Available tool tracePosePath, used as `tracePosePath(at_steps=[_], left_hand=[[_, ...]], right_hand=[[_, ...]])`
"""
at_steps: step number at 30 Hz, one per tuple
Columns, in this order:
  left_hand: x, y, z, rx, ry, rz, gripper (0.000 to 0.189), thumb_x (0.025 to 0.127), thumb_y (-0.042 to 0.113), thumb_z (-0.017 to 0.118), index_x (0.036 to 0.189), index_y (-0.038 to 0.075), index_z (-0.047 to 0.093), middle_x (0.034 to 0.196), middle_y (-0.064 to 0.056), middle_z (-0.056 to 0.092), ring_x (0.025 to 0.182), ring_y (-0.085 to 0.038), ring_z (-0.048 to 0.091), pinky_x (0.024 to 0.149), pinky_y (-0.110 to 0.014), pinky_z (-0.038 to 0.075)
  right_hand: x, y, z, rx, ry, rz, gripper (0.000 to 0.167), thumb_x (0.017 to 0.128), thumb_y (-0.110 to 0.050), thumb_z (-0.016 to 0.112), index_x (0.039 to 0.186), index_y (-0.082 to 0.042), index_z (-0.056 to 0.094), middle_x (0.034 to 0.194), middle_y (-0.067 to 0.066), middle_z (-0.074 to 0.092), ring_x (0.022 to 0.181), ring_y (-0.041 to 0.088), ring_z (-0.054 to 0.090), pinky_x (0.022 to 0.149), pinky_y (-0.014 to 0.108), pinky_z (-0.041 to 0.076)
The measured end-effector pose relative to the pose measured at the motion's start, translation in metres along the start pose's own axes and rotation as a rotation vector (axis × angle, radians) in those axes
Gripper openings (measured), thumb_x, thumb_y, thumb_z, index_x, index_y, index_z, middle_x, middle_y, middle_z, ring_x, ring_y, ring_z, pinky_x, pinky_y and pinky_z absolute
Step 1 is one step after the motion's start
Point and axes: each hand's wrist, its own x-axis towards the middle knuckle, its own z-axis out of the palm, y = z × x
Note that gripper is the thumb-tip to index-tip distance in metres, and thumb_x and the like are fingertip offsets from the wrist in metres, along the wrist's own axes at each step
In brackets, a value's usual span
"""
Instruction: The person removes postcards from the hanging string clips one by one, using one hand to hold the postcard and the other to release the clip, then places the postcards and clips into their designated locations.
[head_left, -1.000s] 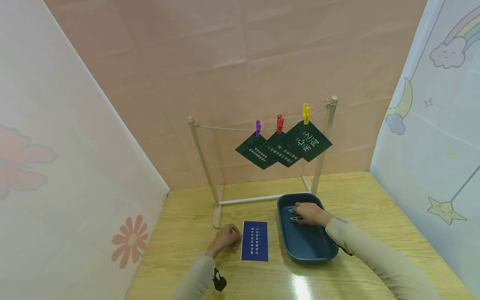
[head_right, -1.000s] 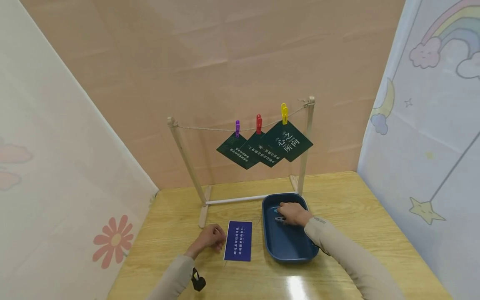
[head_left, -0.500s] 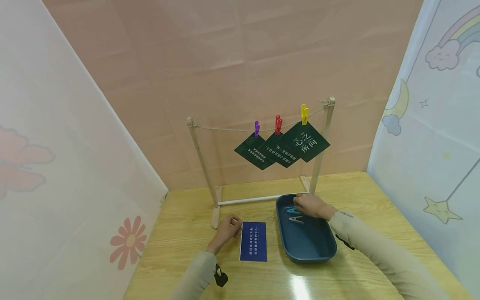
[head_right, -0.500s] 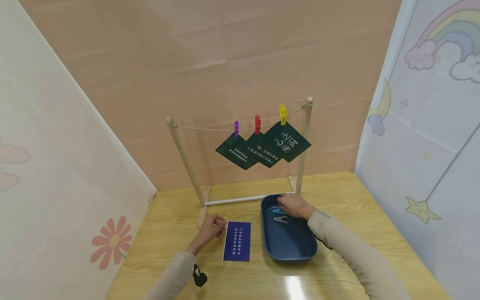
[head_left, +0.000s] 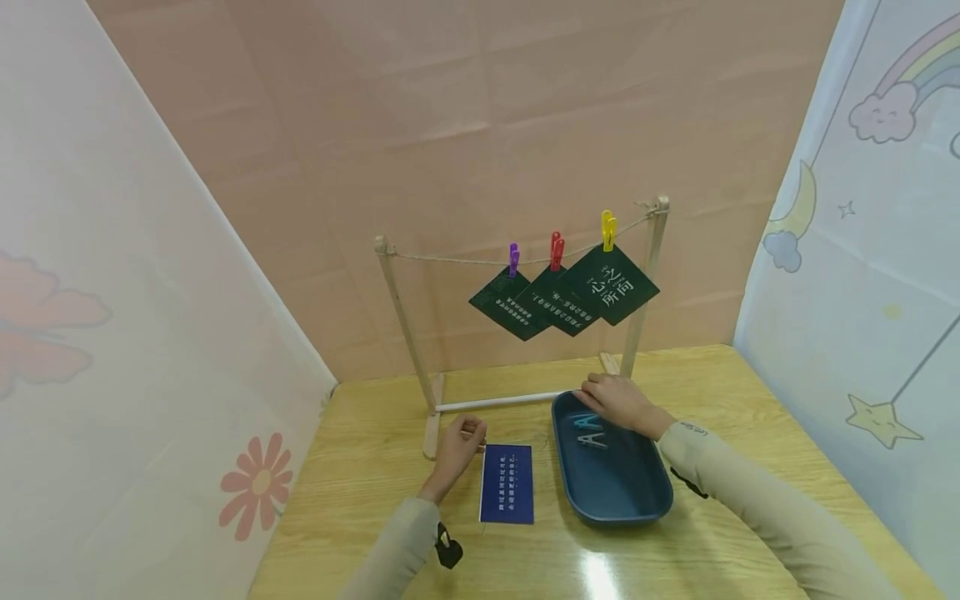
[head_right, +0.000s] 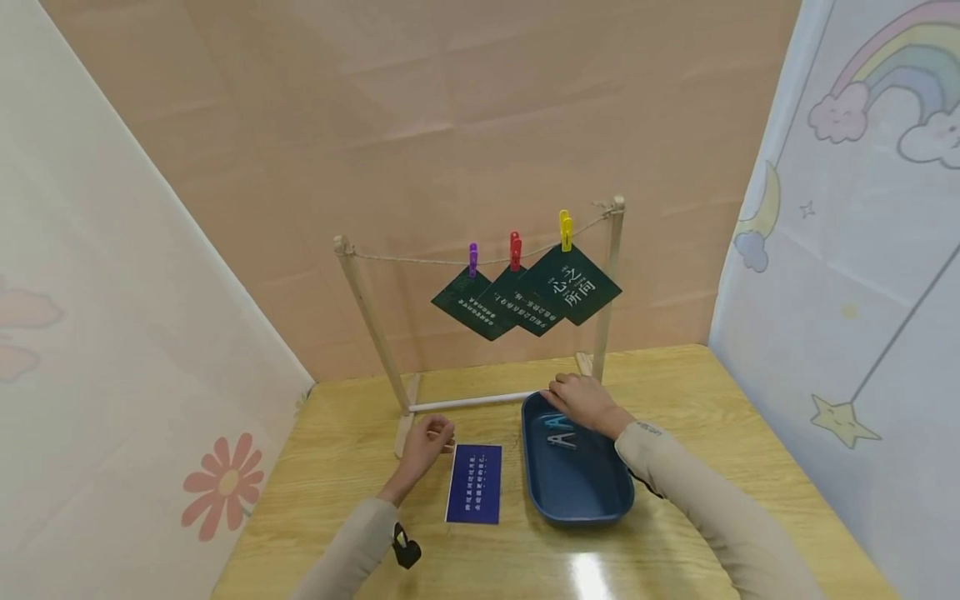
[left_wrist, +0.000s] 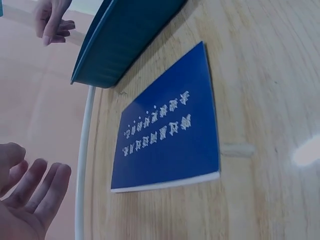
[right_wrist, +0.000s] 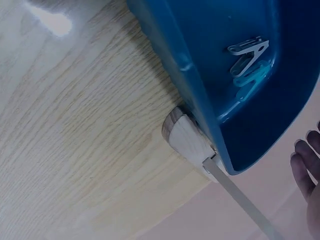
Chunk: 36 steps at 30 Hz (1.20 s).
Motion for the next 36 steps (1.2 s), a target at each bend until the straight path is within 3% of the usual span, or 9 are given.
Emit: tracePosePath(at_steps=[9,19,27,32,36], left_hand=[[0.005,0.002,0.006,0.042,0.052,0.040,0.015,0.099,0.008,0.061,0.106,-0.006,0.062,0.091,-0.015,0.063,0.083,-0.037,0.068,0.068,-0.032,0.061],[0.006,0.006,0.014,0.041,0.072,0.046,0.014,0.098,0.008,0.062,0.105,-0.005,0.064,0.091,-0.015,0.064,0.086,-0.047,0.066,0.073,-0.053,0.059],[0.007,0.007,0.019,0.071,0.103,0.055,0.014,0.097,0.009,0.065,0.104,-0.003,0.065,0.090,-0.012,0.064,0.082,-0.038,0.069,0.066,-0.034,0.061],[0.011,0.008,0.021,0.065,0.123,0.084,0.011,0.096,0.007,0.065,0.102,-0.003,0.065,0.090,-0.013,0.065,0.081,-0.040,0.069,0.065,-0.039,0.062],[0.013,0.010,0.024,0.034,0.140,0.106,0.008,0.096,0.005,0.066,0.100,-0.002,0.065,0.089,-0.013,0.065,0.079,-0.035,0.070,0.066,-0.043,0.062]], right_hand=[[0.005,-0.004,-0.002,-0.009,0.035,0.014,0.022,0.098,-0.024,0.064,0.078,-0.015,0.067,0.069,-0.006,0.054,0.058,0.009,0.052,0.047,0.026,0.045],[0.011,-0.006,-0.005,-0.026,0.182,-0.059,0.020,0.093,-0.020,0.068,0.074,-0.017,0.066,0.068,-0.006,0.052,0.053,0.005,0.046,0.042,0.021,0.038],[0.022,-0.011,-0.014,-0.021,0.283,-0.099,0.020,0.090,-0.016,0.070,0.070,-0.014,0.066,0.070,-0.002,0.054,0.054,0.011,0.047,0.044,0.025,0.039],[0.031,-0.011,-0.020,-0.020,0.360,-0.141,0.021,0.087,-0.014,0.071,0.067,-0.014,0.064,0.068,-0.002,0.052,0.053,0.011,0.046,0.044,0.026,0.040],[0.038,-0.010,-0.024,-0.035,0.419,-0.176,0.023,0.088,-0.016,0.068,0.066,-0.013,0.063,0.067,0.000,0.054,0.053,0.013,0.048,0.045,0.029,0.043]])
